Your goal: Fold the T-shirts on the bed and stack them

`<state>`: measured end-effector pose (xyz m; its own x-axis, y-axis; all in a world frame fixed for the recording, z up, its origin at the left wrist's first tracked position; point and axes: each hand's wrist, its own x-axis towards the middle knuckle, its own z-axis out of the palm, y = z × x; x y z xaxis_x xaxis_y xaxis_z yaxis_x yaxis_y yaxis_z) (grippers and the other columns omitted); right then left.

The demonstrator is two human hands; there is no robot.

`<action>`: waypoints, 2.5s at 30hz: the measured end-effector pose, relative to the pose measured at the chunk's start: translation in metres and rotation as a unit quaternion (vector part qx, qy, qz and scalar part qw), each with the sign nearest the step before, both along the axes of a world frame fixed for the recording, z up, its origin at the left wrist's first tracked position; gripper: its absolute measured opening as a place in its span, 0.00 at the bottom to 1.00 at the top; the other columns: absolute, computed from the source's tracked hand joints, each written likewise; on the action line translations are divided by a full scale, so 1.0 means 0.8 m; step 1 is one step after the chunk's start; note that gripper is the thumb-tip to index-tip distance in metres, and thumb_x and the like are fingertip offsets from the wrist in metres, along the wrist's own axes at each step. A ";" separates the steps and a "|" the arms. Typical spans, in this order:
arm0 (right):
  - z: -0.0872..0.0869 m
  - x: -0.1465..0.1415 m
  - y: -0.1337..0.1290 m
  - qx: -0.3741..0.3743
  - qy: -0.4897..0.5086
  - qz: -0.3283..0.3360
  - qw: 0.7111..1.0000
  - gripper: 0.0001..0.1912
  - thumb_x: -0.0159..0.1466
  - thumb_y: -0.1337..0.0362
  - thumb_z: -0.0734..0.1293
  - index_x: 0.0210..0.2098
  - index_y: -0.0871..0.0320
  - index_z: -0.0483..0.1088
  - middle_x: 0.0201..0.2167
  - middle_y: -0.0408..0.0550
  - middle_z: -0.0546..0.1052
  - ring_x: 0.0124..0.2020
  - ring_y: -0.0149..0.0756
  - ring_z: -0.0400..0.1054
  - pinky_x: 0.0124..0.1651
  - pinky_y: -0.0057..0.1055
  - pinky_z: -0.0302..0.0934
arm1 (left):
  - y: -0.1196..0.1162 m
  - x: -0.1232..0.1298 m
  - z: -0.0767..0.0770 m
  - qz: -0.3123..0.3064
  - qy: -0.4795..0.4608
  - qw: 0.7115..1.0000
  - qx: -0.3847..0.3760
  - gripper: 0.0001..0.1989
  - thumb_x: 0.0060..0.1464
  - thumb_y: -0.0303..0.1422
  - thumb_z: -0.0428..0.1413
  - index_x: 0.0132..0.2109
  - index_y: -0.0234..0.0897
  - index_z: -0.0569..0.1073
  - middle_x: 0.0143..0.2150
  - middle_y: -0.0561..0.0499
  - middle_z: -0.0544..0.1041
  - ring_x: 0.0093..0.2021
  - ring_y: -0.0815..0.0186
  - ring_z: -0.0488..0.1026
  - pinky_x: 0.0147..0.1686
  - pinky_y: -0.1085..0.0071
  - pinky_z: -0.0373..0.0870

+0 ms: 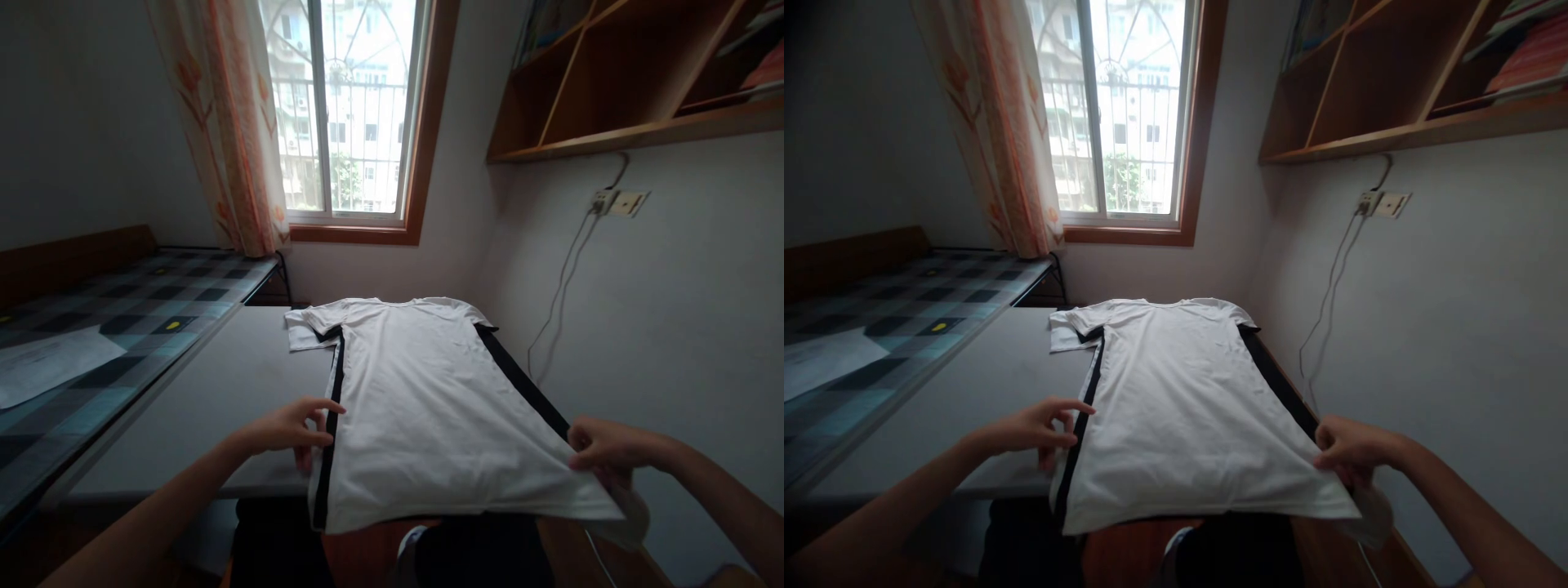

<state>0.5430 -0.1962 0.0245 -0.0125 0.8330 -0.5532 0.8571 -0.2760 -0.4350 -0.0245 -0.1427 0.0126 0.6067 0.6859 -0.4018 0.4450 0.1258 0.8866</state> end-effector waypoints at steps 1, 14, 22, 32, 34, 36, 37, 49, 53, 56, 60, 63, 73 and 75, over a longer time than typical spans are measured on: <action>0.001 0.000 0.009 -0.001 -0.017 -0.013 1.000 0.25 0.45 0.41 0.71 0.19 0.57 0.69 0.15 0.49 0.72 0.15 0.34 0.64 0.19 0.30 0.57 | 0.013 -0.001 -0.001 0.012 0.008 0.999 0.045 0.33 0.48 0.48 0.63 0.59 0.41 0.68 0.35 0.55 0.71 0.22 0.70 0.73 0.21 0.73 0.69; -0.035 -0.147 0.193 0.405 -0.055 0.150 0.900 0.19 0.62 0.55 0.63 0.47 0.59 0.75 0.48 0.58 0.77 0.50 0.46 0.71 0.56 0.41 0.63 | 0.170 0.054 -0.066 0.106 0.123 0.820 0.550 0.21 0.58 0.38 0.56 0.57 0.37 0.73 0.60 0.40 0.70 0.60 0.53 0.68 0.60 0.54 0.65; -0.070 -0.191 0.251 0.383 -0.169 0.137 0.898 0.23 0.68 0.54 0.59 0.57 0.56 0.70 0.60 0.57 0.69 0.59 0.50 0.64 0.59 0.46 0.60 | 0.225 0.040 -0.070 0.048 0.170 0.790 0.587 0.19 0.67 0.39 0.45 0.54 0.40 0.76 0.56 0.43 0.72 0.56 0.56 0.68 0.60 0.53 0.62; -0.101 -0.129 0.249 0.443 -0.200 0.067 0.871 0.24 0.69 0.55 0.55 0.56 0.56 0.72 0.58 0.56 0.72 0.59 0.49 0.65 0.58 0.46 0.59 | 0.258 -0.044 -0.028 -0.087 0.270 0.828 0.483 0.48 0.46 0.35 0.62 0.72 0.48 0.51 0.72 0.42 0.53 0.70 0.46 0.51 0.66 0.48 0.50; -0.105 -0.130 0.249 0.455 -0.194 0.051 0.867 0.23 0.68 0.55 0.56 0.55 0.55 0.73 0.57 0.55 0.73 0.58 0.48 0.65 0.58 0.45 0.59 | 0.263 -0.051 -0.023 -0.083 0.294 0.825 0.475 0.46 0.47 0.31 0.59 0.72 0.43 0.51 0.70 0.41 0.59 0.68 0.48 0.56 0.65 0.52 0.54; -0.106 -0.132 0.249 0.462 -0.187 0.044 0.865 0.22 0.67 0.55 0.56 0.54 0.55 0.73 0.57 0.55 0.73 0.58 0.47 0.65 0.58 0.45 0.59 | 0.266 -0.050 -0.019 -0.078 0.314 0.808 0.493 0.43 0.47 0.27 0.57 0.71 0.40 0.54 0.68 0.41 0.63 0.67 0.50 0.60 0.64 0.54 0.56; -0.106 -0.133 0.249 0.465 -0.184 0.042 0.865 0.22 0.67 0.56 0.56 0.54 0.55 0.73 0.57 0.55 0.73 0.58 0.47 0.65 0.58 0.45 0.59 | 0.266 -0.047 -0.017 -0.076 0.323 0.797 0.505 0.41 0.47 0.26 0.56 0.69 0.40 0.57 0.66 0.41 0.65 0.66 0.51 0.61 0.63 0.55 0.57; -0.109 -0.133 0.248 0.471 -0.174 0.035 0.864 0.23 0.67 0.57 0.55 0.53 0.61 0.73 0.56 0.57 0.74 0.58 0.47 0.66 0.60 0.45 0.57 | 0.248 0.014 -0.020 -0.033 0.395 0.710 0.582 0.21 0.61 0.25 0.48 0.61 0.35 0.66 0.52 0.38 0.74 0.51 0.50 0.73 0.48 0.56 0.68; -0.108 -0.136 0.248 0.468 -0.184 0.028 0.864 0.23 0.67 0.58 0.55 0.53 0.59 0.73 0.56 0.56 0.74 0.58 0.46 0.66 0.61 0.44 0.57 | 0.253 0.031 -0.022 -0.005 0.425 0.708 0.564 0.19 0.62 0.21 0.41 0.55 0.30 0.70 0.46 0.35 0.75 0.46 0.50 0.74 0.43 0.57 0.69; -0.107 -0.138 0.247 0.466 -0.193 0.024 0.863 0.22 0.67 0.59 0.56 0.52 0.58 0.74 0.56 0.55 0.74 0.58 0.46 0.66 0.61 0.43 0.56 | 0.260 0.037 -0.028 0.008 0.431 0.708 0.559 0.18 0.61 0.20 0.42 0.48 0.29 0.74 0.45 0.33 0.75 0.46 0.49 0.74 0.42 0.57 0.70; -0.106 -0.143 0.247 0.468 -0.194 0.021 0.862 0.21 0.66 0.59 0.57 0.52 0.57 0.74 0.56 0.55 0.74 0.57 0.47 0.66 0.60 0.44 0.56 | 0.265 0.034 -0.035 0.021 0.433 0.706 0.560 0.18 0.60 0.20 0.41 0.44 0.30 0.75 0.45 0.33 0.75 0.47 0.48 0.73 0.40 0.58 0.72; -0.106 -0.146 0.247 0.463 -0.204 0.012 0.863 0.21 0.66 0.60 0.57 0.53 0.57 0.74 0.56 0.55 0.74 0.57 0.47 0.65 0.60 0.44 0.56 | 0.266 0.029 -0.035 0.029 0.437 0.706 0.557 0.17 0.60 0.20 0.42 0.44 0.30 0.75 0.45 0.34 0.75 0.46 0.49 0.73 0.39 0.59 0.72; -0.098 -0.179 0.252 0.449 -0.193 0.000 0.872 0.21 0.66 0.61 0.58 0.54 0.57 0.73 0.57 0.55 0.73 0.58 0.47 0.64 0.59 0.43 0.55 | 0.269 0.000 -0.030 0.052 0.456 0.697 0.551 0.20 0.60 0.20 0.38 0.44 0.29 0.75 0.44 0.32 0.75 0.44 0.48 0.75 0.35 0.59 0.72; -0.095 -0.192 0.252 0.444 -0.188 -0.002 0.876 0.20 0.66 0.61 0.58 0.54 0.57 0.73 0.57 0.55 0.72 0.58 0.47 0.63 0.59 0.43 0.55 | 0.268 -0.010 -0.029 0.062 0.463 0.694 0.549 0.20 0.59 0.20 0.38 0.44 0.29 0.75 0.44 0.31 0.75 0.44 0.47 0.75 0.35 0.58 0.72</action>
<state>0.3892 0.0057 -0.0518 0.0357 0.9364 0.3492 0.9856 0.0248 -0.1674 -0.0322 0.0721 -0.0108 0.3466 0.9106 0.2249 0.9334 -0.3111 -0.1788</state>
